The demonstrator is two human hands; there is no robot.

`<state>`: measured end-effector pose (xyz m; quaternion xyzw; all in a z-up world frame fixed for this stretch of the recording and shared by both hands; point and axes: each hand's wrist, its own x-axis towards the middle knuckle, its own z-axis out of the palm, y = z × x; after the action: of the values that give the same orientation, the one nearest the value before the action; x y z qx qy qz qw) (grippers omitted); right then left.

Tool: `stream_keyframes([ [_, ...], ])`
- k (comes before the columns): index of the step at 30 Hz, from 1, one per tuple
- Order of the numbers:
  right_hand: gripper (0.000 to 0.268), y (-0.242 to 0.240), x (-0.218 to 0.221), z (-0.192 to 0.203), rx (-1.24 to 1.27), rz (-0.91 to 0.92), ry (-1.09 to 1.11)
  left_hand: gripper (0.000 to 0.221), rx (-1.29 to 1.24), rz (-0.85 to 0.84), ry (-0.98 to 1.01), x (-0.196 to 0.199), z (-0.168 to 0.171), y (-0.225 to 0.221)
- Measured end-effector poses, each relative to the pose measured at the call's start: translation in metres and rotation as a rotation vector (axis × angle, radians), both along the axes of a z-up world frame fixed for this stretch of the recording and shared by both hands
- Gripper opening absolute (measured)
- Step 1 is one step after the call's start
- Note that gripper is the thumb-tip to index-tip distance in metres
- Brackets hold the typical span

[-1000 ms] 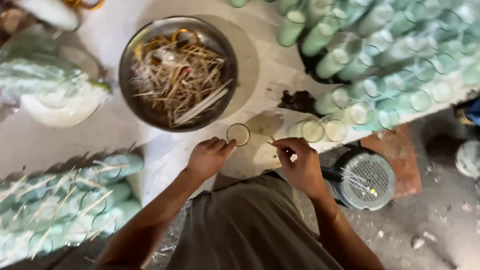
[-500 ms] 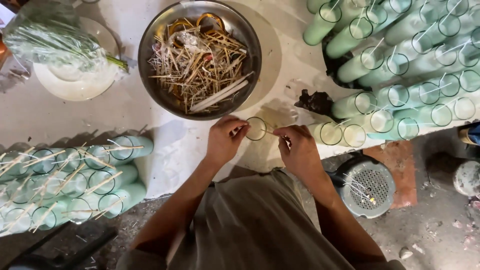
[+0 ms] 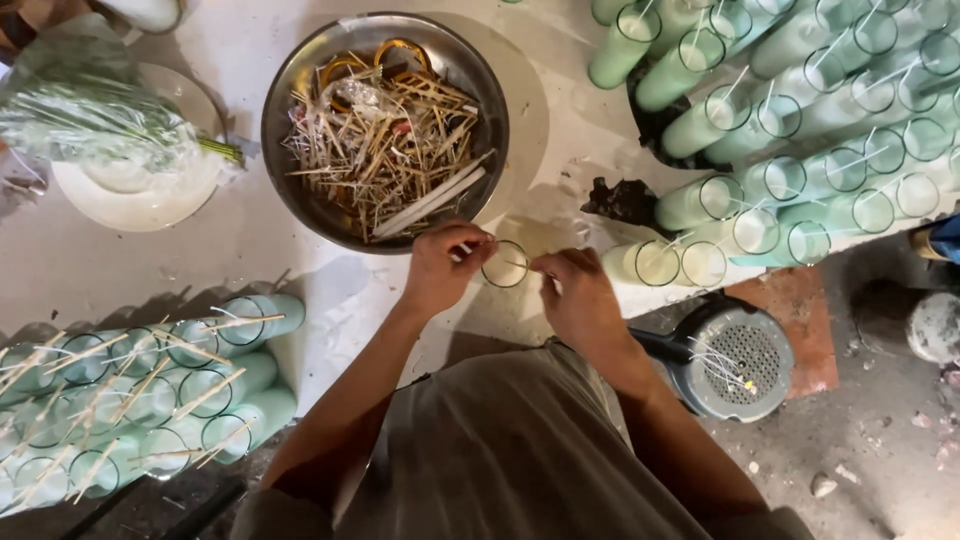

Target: Inserting candle wicks into glass jars on a production table

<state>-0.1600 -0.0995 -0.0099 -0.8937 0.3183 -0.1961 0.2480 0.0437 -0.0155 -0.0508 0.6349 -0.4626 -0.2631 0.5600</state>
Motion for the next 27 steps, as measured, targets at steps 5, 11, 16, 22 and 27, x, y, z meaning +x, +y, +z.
stream_keyframes([
  [5, 0.026, 0.005, 0.027, -0.037, -0.139, 0.040, 0.053, 0.010, 0.104, 0.045, 0.241, 0.004, -0.017, 0.022],
  [11, 0.024, 0.011, 0.041, -0.035, -0.047, 0.083, 0.085, 0.012, 0.095, 0.079, 0.289, -0.002, -0.019, 0.016],
  [16, 0.023, -0.007, 0.031, -0.023, 0.090, 0.084, 0.030, 0.009, 0.125, 0.107, 0.202, -0.007, -0.007, 0.012],
  [22, 0.014, -0.024, 0.058, 0.006, 0.144, 0.168, -0.125, 0.006, 0.067, 0.111, 0.074, -0.011, -0.010, 0.013],
  [27, 0.014, -0.030, 0.063, 0.004, 0.220, 0.253, -0.200, 0.004, 0.027, 0.130, -0.010, -0.011, -0.014, 0.010],
])
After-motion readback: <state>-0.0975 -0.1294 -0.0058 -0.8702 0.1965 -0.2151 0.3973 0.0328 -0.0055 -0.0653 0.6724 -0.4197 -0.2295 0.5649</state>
